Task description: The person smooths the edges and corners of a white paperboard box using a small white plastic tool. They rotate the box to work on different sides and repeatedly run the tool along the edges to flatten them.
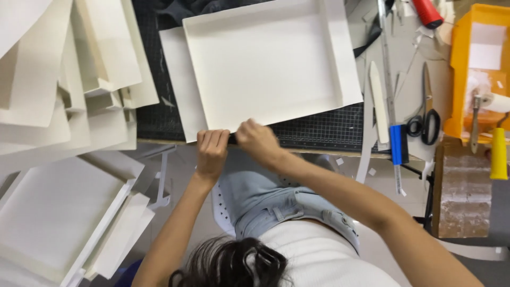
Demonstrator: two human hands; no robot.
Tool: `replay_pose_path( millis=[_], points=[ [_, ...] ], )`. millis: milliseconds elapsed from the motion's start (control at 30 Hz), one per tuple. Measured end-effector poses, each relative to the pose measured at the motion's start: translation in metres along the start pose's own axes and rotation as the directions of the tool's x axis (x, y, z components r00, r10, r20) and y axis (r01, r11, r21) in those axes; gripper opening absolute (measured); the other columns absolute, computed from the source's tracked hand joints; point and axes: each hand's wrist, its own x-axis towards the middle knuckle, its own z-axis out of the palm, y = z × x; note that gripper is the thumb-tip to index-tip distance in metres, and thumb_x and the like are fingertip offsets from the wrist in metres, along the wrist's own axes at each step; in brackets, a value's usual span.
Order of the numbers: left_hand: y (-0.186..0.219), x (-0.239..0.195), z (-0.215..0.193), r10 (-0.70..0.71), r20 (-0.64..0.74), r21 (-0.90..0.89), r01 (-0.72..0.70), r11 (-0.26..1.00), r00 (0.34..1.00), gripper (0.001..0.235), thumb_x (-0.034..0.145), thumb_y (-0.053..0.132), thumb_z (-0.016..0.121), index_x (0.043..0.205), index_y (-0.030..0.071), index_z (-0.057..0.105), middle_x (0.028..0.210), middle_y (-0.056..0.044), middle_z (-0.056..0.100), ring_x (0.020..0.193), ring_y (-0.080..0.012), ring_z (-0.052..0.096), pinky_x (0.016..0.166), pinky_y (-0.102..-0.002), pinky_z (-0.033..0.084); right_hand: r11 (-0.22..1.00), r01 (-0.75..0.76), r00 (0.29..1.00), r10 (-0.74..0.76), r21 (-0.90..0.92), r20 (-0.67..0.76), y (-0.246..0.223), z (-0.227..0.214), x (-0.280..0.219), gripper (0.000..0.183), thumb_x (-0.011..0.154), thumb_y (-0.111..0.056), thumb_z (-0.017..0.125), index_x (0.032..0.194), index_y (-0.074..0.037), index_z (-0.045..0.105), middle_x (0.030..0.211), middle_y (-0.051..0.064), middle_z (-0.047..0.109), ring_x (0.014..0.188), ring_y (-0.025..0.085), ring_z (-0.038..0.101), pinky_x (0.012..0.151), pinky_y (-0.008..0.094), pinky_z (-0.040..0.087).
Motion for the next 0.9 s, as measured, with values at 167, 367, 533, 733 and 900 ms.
replay_pose_path(
  millis=[167,367,533,733,900],
  points=[
    [-0.007,0.009,-0.015,0.088,0.037,0.004,-0.089,0.996,0.995,0.007,0.095,0.002,0.067,0.097,0.008,0.071,0.08,-0.004,0.062,0.075,-0.0183,0.062,0.077,-0.031,0.047,0.996,0.055,0.989,-0.064,-0.072,-0.13,-0.012,0.044,-0.003,0.003,0.082,-0.006,0.069,0.082,-0.003,0.07,0.069,0.009,0.061,0.068,0.022,0.064,0.063,0.027,0.055],
    [-0.043,0.002,-0.026,0.258,0.057,0.095,-0.263,0.96,0.964,0.006,0.093,0.01,0.072,0.088,0.01,0.069,0.11,-0.006,0.07,0.107,-0.0201,0.066,0.095,-0.039,0.039,0.997,0.064,0.979,-0.073,-0.054,-0.189,-0.007,0.065,-0.008,0.004,0.08,-0.005,0.068,0.083,-0.005,0.069,0.068,0.008,0.059,0.066,0.023,0.063,0.064,0.029,0.054],
    [-0.055,0.0,-0.014,0.361,0.085,0.077,-0.367,0.927,0.929,0.006,0.091,0.008,0.073,0.089,0.011,0.068,0.121,-0.001,0.07,0.119,-0.0141,0.063,0.106,-0.044,0.027,0.905,0.002,0.994,0.047,0.425,-0.103,0.036,-0.055,0.003,0.008,0.087,0.002,0.065,0.091,0.0,0.072,0.08,0.013,0.068,0.082,0.028,0.07,0.068,0.031,0.058],
    [-0.056,-0.012,0.008,0.382,0.133,-0.036,-0.381,0.924,0.915,0.008,0.097,0.015,0.065,0.089,0.015,0.067,0.122,0.003,0.069,0.12,-0.0122,0.062,0.107,-0.047,0.024,0.342,-0.882,0.364,0.931,0.325,0.008,0.163,-0.084,-0.119,0.027,0.092,0.015,0.048,0.115,0.004,0.058,0.113,0.015,0.054,0.095,0.026,0.056,0.081,0.037,0.052],
    [0.002,-0.002,0.039,0.387,0.112,-0.274,-0.345,0.897,0.915,0.015,0.094,0.03,0.065,0.085,0.017,0.063,0.118,0.003,0.066,0.121,-0.014,0.059,0.111,-0.05,0.023,0.468,-0.868,0.473,0.881,-0.165,0.007,0.219,-0.038,-0.208,0.049,0.095,-0.02,0.075,0.134,-0.003,0.051,0.105,0.017,0.051,0.099,0.041,0.054,0.078,0.056,0.045]
  ],
)
